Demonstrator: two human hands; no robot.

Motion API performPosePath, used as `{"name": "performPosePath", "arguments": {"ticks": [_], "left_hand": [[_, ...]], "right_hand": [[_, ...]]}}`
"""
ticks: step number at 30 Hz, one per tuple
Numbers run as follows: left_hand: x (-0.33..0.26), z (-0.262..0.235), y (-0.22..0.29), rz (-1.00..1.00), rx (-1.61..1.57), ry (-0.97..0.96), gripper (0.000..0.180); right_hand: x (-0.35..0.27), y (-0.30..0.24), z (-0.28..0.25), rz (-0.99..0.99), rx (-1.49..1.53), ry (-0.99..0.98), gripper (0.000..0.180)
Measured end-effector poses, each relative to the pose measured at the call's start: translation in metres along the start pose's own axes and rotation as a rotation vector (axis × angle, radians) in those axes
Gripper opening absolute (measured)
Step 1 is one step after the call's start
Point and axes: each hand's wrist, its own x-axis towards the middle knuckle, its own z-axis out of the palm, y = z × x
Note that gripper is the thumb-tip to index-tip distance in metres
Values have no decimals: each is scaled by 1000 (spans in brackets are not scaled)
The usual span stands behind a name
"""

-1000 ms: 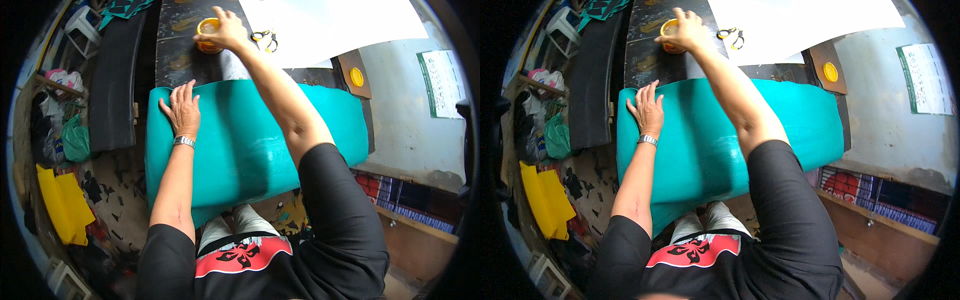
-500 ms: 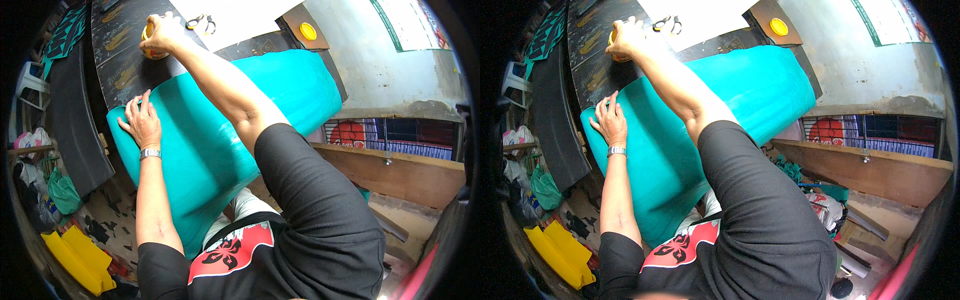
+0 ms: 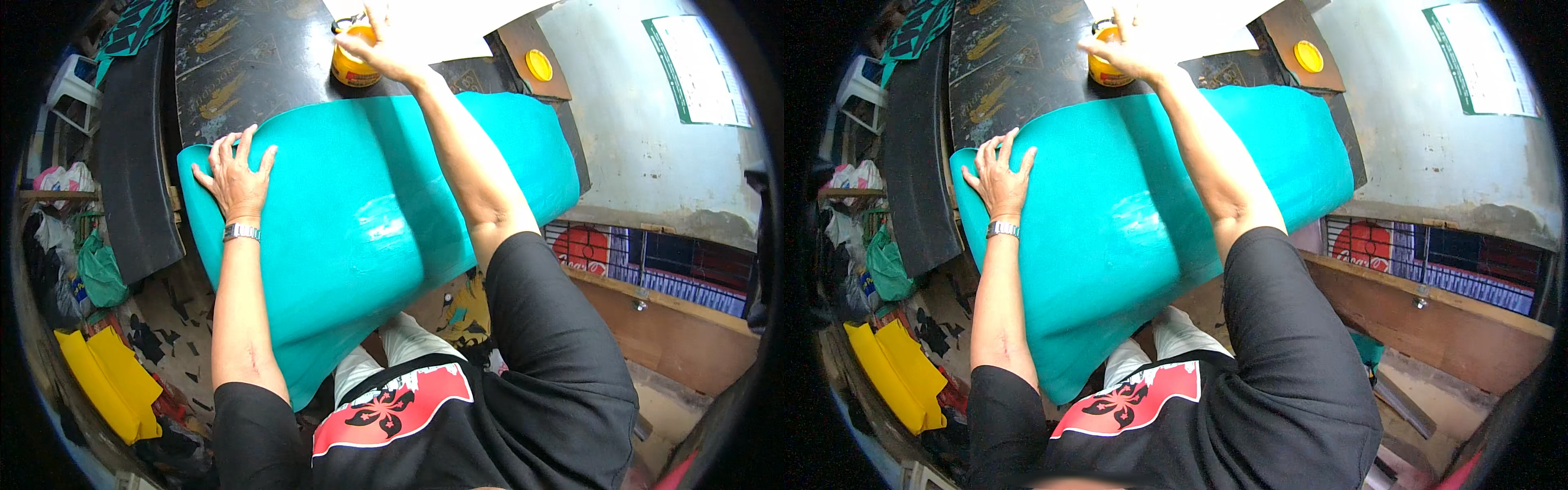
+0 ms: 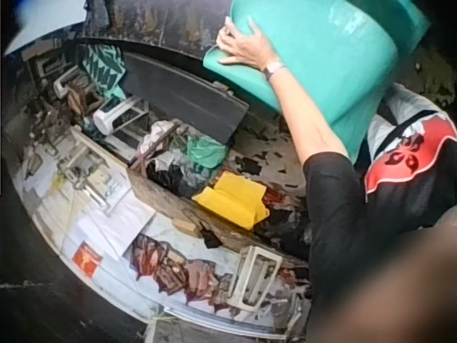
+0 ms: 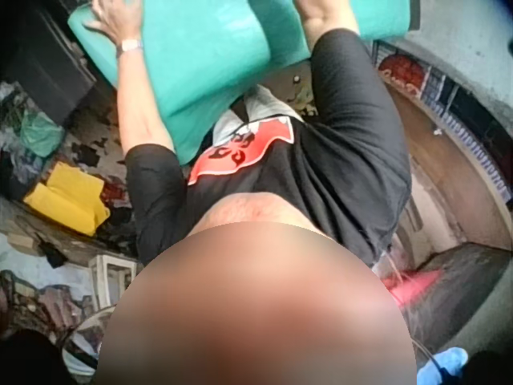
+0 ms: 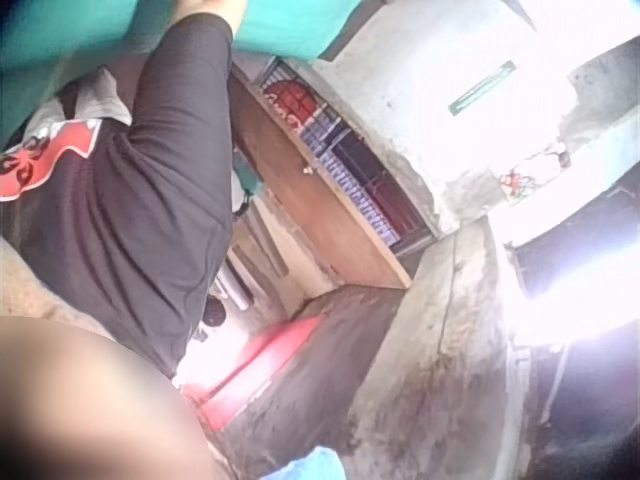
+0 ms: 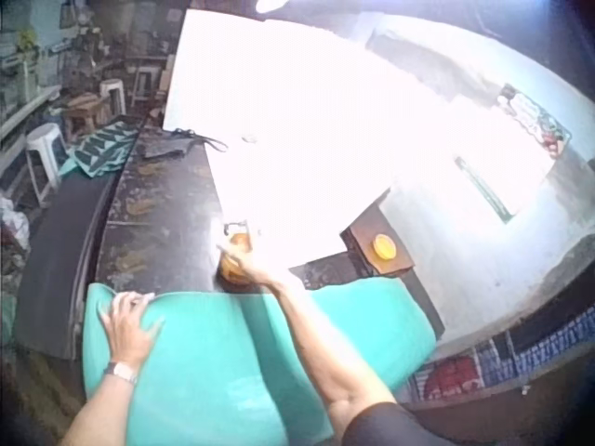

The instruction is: The person places a large teal fabric sheet on a work table, then repeatedly scoops a viscous substance from a yellow tub and spreads it across the fabric surface with their hands. They smooth and reposition the fabric multiple times while continuing to apply the substance.

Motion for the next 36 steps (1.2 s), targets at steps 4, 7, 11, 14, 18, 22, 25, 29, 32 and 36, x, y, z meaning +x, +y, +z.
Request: {"name": "performPosePath", "arguments": {"ticks": [4, 7, 11, 14, 18, 22, 25, 29, 32, 36], "left_hand": [[-1, -1, 1, 10, -8, 18, 48], [-1, 0, 2, -1, 2, 3, 48], [0, -1, 2, 3, -1, 0, 49], [0, -3, 2, 21, -12, 3, 50], [-1, -4, 1, 61, -18, 3, 54], [-1, -4, -1, 114, 30, 24, 59], [0, 2, -4, 90, 91, -4, 59], [0, 11, -11, 91, 109, 13, 60], [0, 18, -19, 115, 190, 14, 62], [2, 23, -29, 156, 231, -5, 61]], "right_hand": [[8, 20, -25, 702, 737, -144, 64], [12, 30, -39, 663, 315, -215, 59], [13, 26, -19, 657, 228, -725, 73], [20, 28, 7, 656, 334, -795, 66], [32, 35, 5, 528, 184, -485, 39], [28, 25, -28, 769, 272, -943, 57], [-1, 34, -63, 707, 848, -1485, 83], [-96, 50, -123, 760, 1335, -1131, 94], [-184, 107, -180, 823, 1466, -519, 94], [-283, 194, -216, 1199, 868, -208, 92]]}}
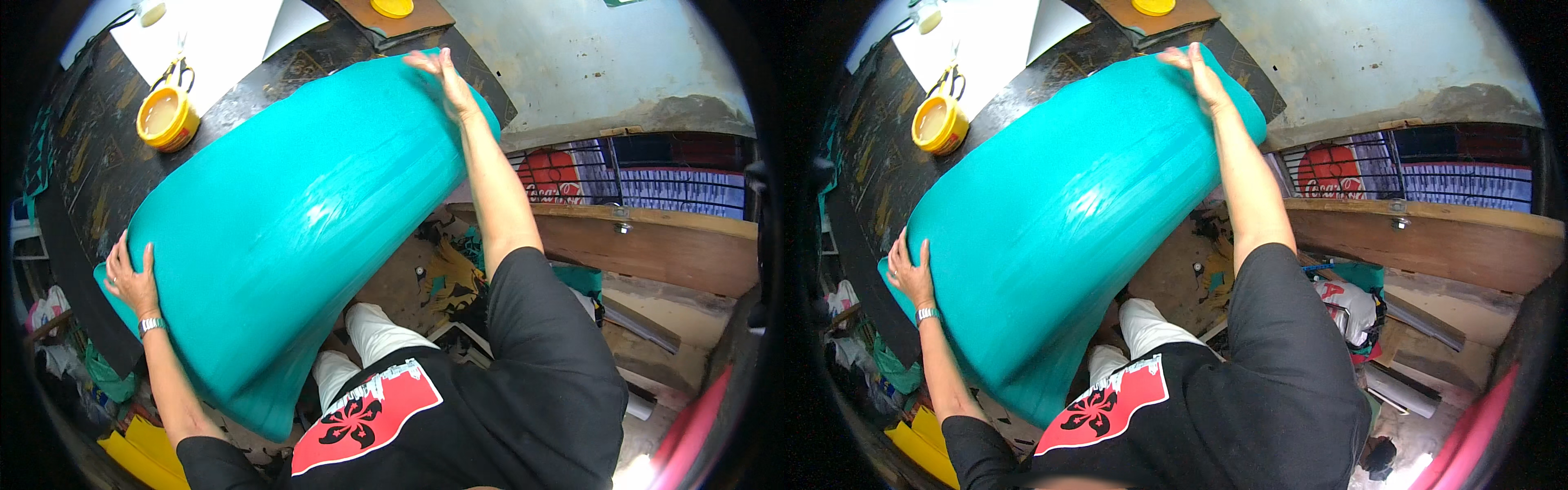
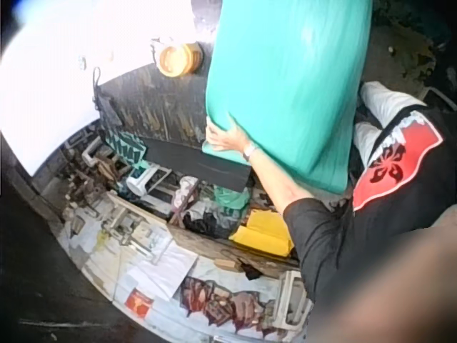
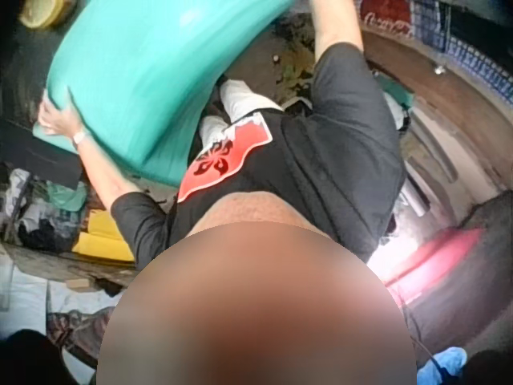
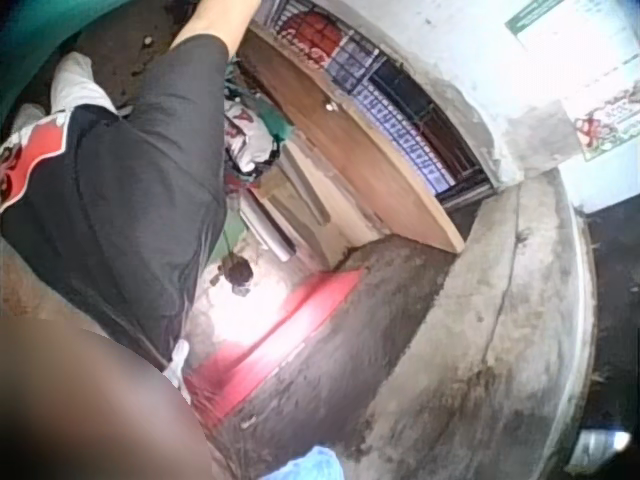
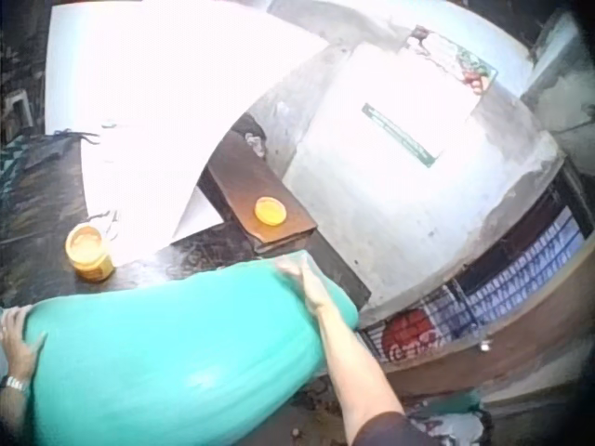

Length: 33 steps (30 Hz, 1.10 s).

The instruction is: The person places a large teal fabric sheet on a work table, then repeatedly scoops a viscous substance from a yellow tub and spreads it across the fabric surface with their hands. They smooth and reposition the fabric multiple times while continuing to apply the substance.

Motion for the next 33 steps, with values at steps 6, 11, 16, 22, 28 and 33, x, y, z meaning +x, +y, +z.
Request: {"name": "performPosePath", "arguments": {"ticks": [6, 11, 16, 22, 28, 33], "left_hand": [[-8, -3, -8, 50, -14, 23, 59], [-10, -6, -8, 52, -28, 39, 56], [-7, -6, -9, 61, -81, 62, 57], [-8, -6, -7, 38, -76, 49, 58], [-7, -7, -5, 40, -98, 55, 60], [-7, -6, -2, 13, -122, 48, 60]], "right_hand": [[29, 88, -38, 360, -1127, 58, 91], [38, 104, -48, 251, -1149, 30, 96], [39, 92, -58, 94, -1186, -193, 91], [33, 77, -9, -136, -1171, -277, 86], [21, 45, 58, -143, -1178, -268, 90], [9, 15, 107, -170, -1133, -309, 93]]}}
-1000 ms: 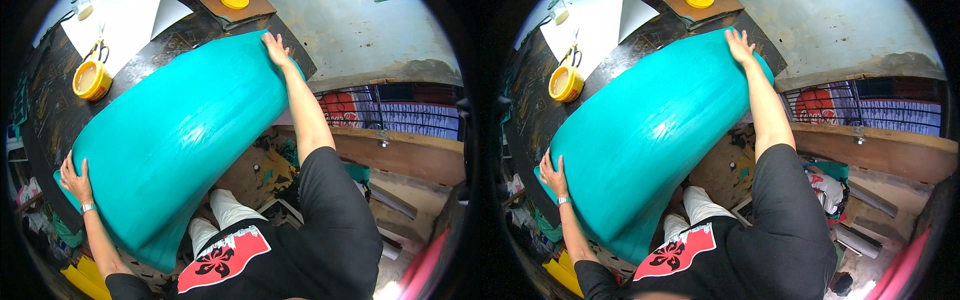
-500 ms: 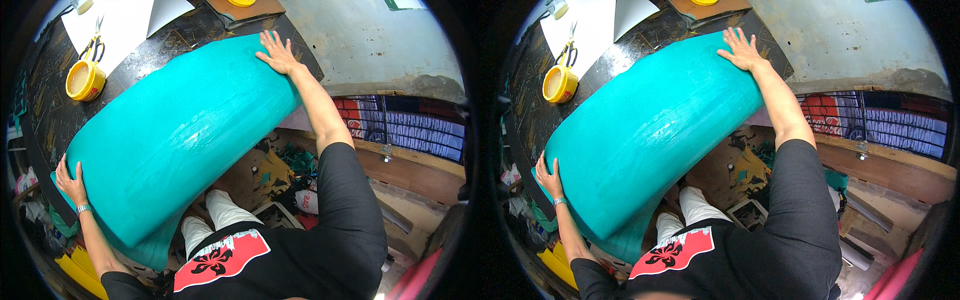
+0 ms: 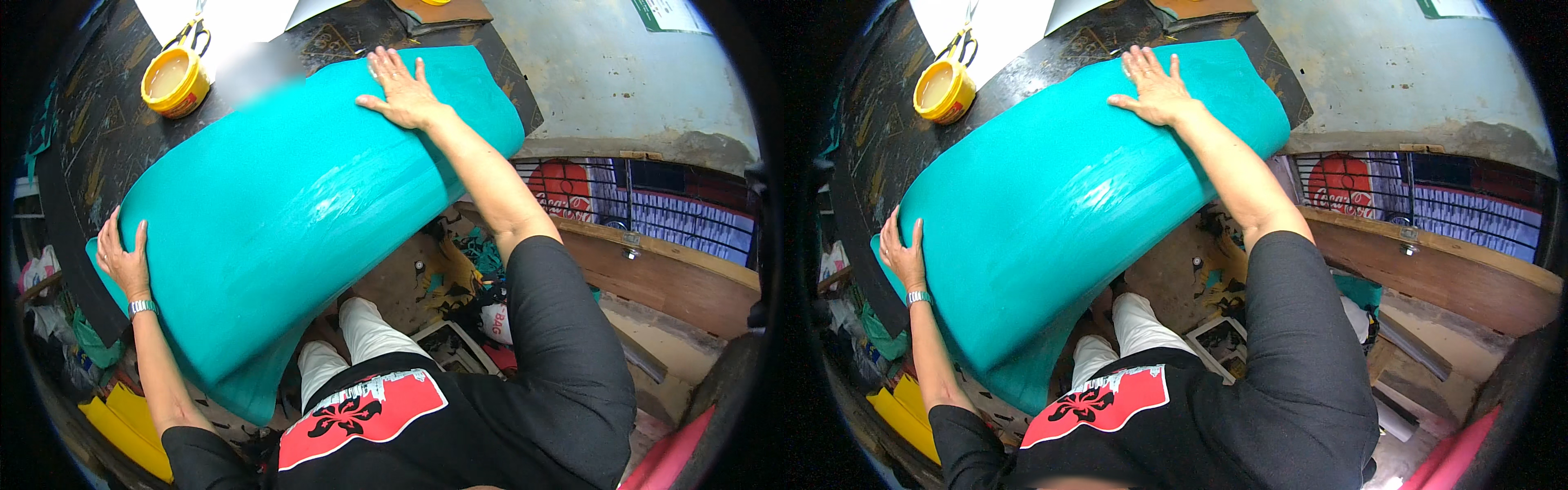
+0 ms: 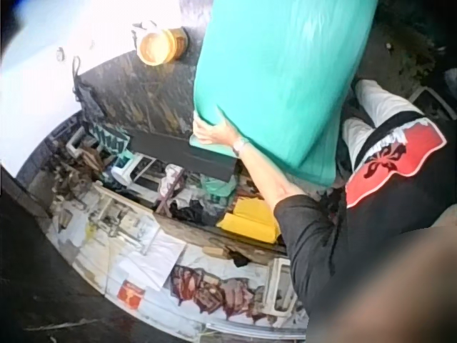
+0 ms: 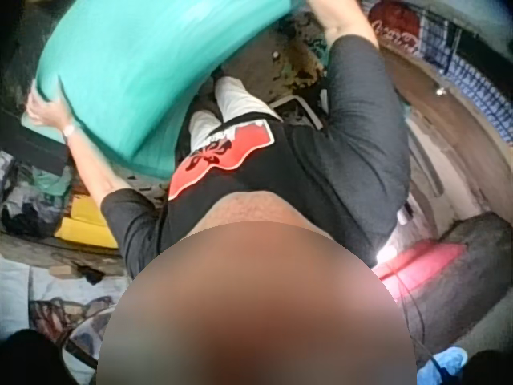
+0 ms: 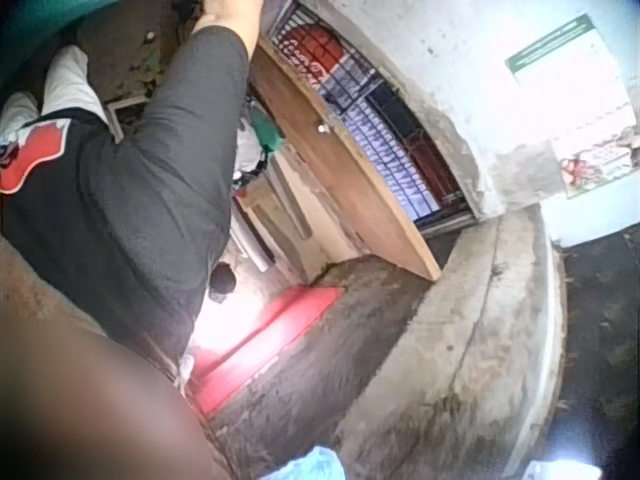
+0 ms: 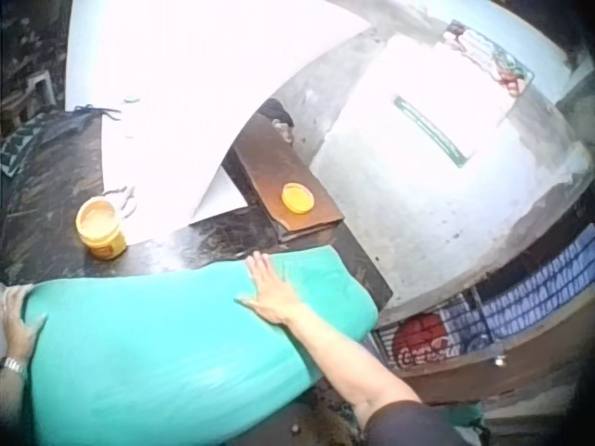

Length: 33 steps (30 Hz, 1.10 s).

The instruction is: The person places a large teal fabric sheet on a work table, then repeatedly scoops a viscous substance from a yellow tub and spreads it across the fabric surface with their hands. They smooth and reposition the fabric multiple times while continuing to apply the substance.

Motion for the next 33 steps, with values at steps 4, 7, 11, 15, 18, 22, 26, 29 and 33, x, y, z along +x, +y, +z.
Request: {"name": "performPosePath", "arguments": {"ticks": [4, 7, 11, 15, 18, 22, 26, 29, 33], "left_hand": [[-1, 1, 3, -48, 13, 2, 64], [-3, 1, 6, -73, 51, -3, 64], [-3, -2, 12, -89, 24, 4, 64], [0, -13, 22, -104, 33, -17, 62], [3, -23, 28, -131, -14, -16, 62], [2, -28, 29, -178, -68, -79, 62], [1, -26, 28, -172, -96, -65, 62], [1, -25, 28, -176, -102, -55, 61], [1, -25, 28, -190, -68, -71, 61]], "right_hand": [[6, -53, 3, -72, 23, 38, 100], [6, -100, 10, -132, 51, 78, 102], [12, -193, 21, -176, 132, 147, 105], [5, -316, 15, -362, 285, 60, 105], [8, -358, -18, -405, 431, 0, 95], [32, -289, -84, -455, 641, 343, 50], [106, -240, -119, -117, 466, 333, 54], [165, -249, -102, -110, 322, 30, 81], [215, -277, -65, -36, -34, 0, 72]]}}
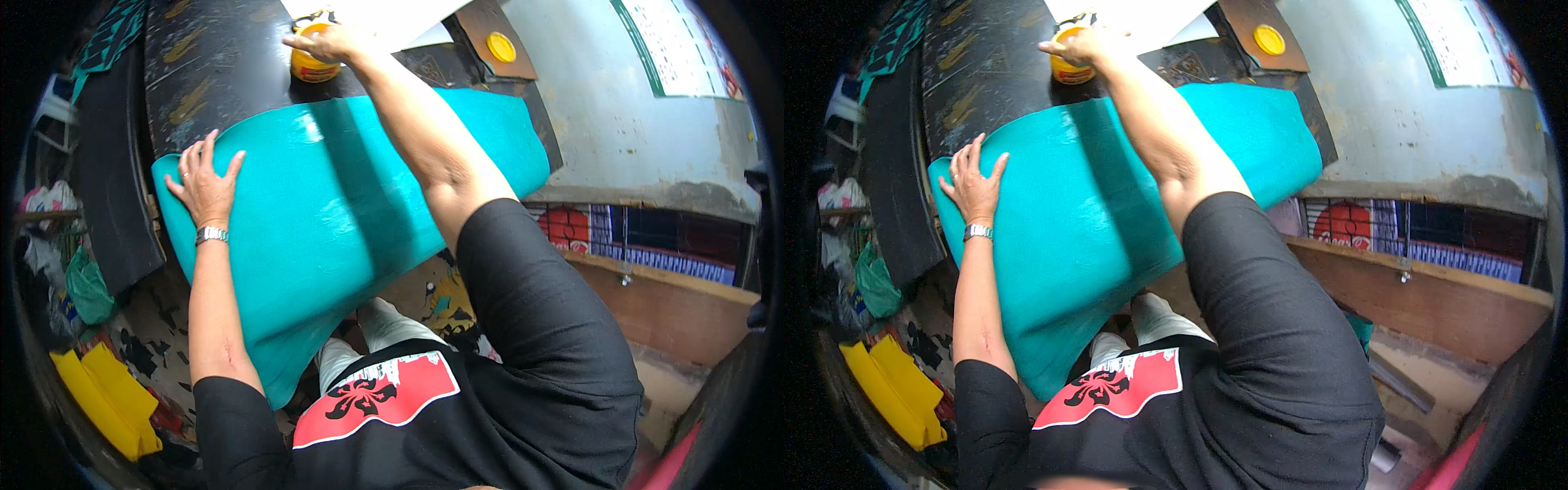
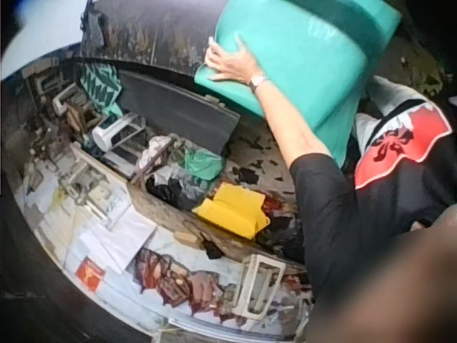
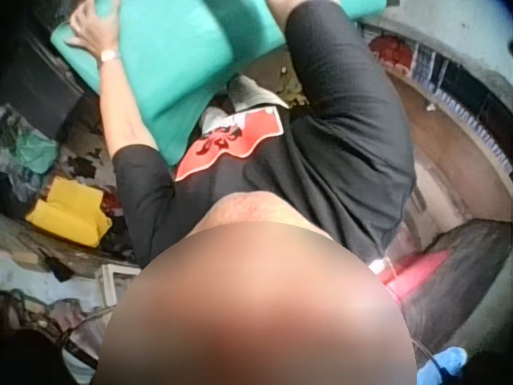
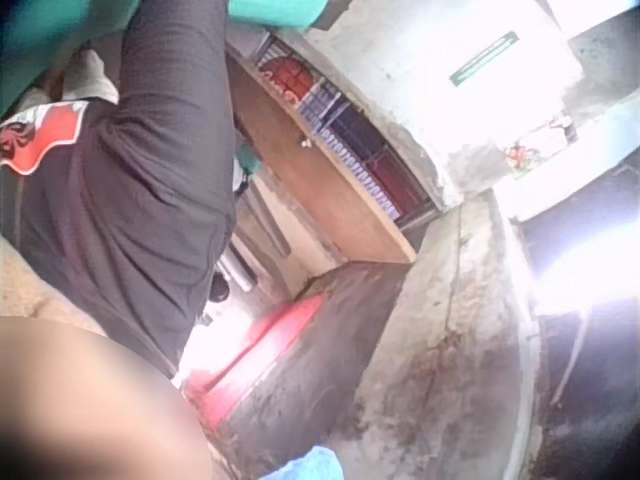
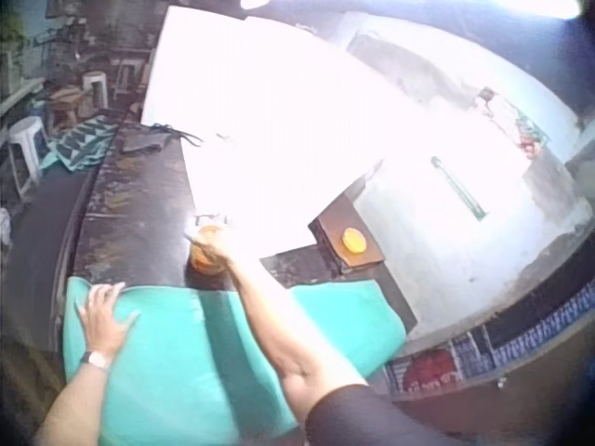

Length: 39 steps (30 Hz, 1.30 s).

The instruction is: The person places a large teal fabric sheet on a work table, then repeatedly scoops a viscous substance from a yellow tub and spreads it across the fabric surface with their hands. They smooth and reposition the fabric multiple times while continuing to apply the substance.

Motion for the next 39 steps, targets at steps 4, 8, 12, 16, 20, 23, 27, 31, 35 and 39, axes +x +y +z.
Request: {"name": "performPosePath", "arguments": {"ticks": [4, 8, 12, 16, 20, 23, 27, 31, 35, 39], "left_hand": [[2, 4, -1, 20, 19, 21, 63], [2, 8, -5, 19, 21, 13, 64], [3, 15, -9, 28, 96, 28, 64], [2, 22, -14, 36, 164, 41, 63], [3, 26, -18, 48, 158, 58, 62], [3, 26, -18, 50, 126, 61, 62], [4, 24, -17, 49, 127, 55, 63], [4, 24, -18, 55, 104, 64, 63], [3, 27, -19, 88, 141, 99, 59], [4, 27, -18, 66, 121, 93, 44]], "right_hand": [[-15, 14, -21, 42, 206, 367, 76], [-69, 12, -52, 155, 249, 161, 47], [-129, 55, -33, -164, 736, -503, 84], [-220, 147, 28, -153, 1144, 41, 88], [-295, 258, 72, 384, 131, -61, 70], [-304, 313, 80, 486, 22, -17, 83], [-287, 304, 81, 309, -36, -42, 89], [-273, 219, 85, 27, 38, 1, 93], [-254, 89, 90, -146, 171, 115, 97], [-235, -61, 87, -364, 451, 232, 97]]}}
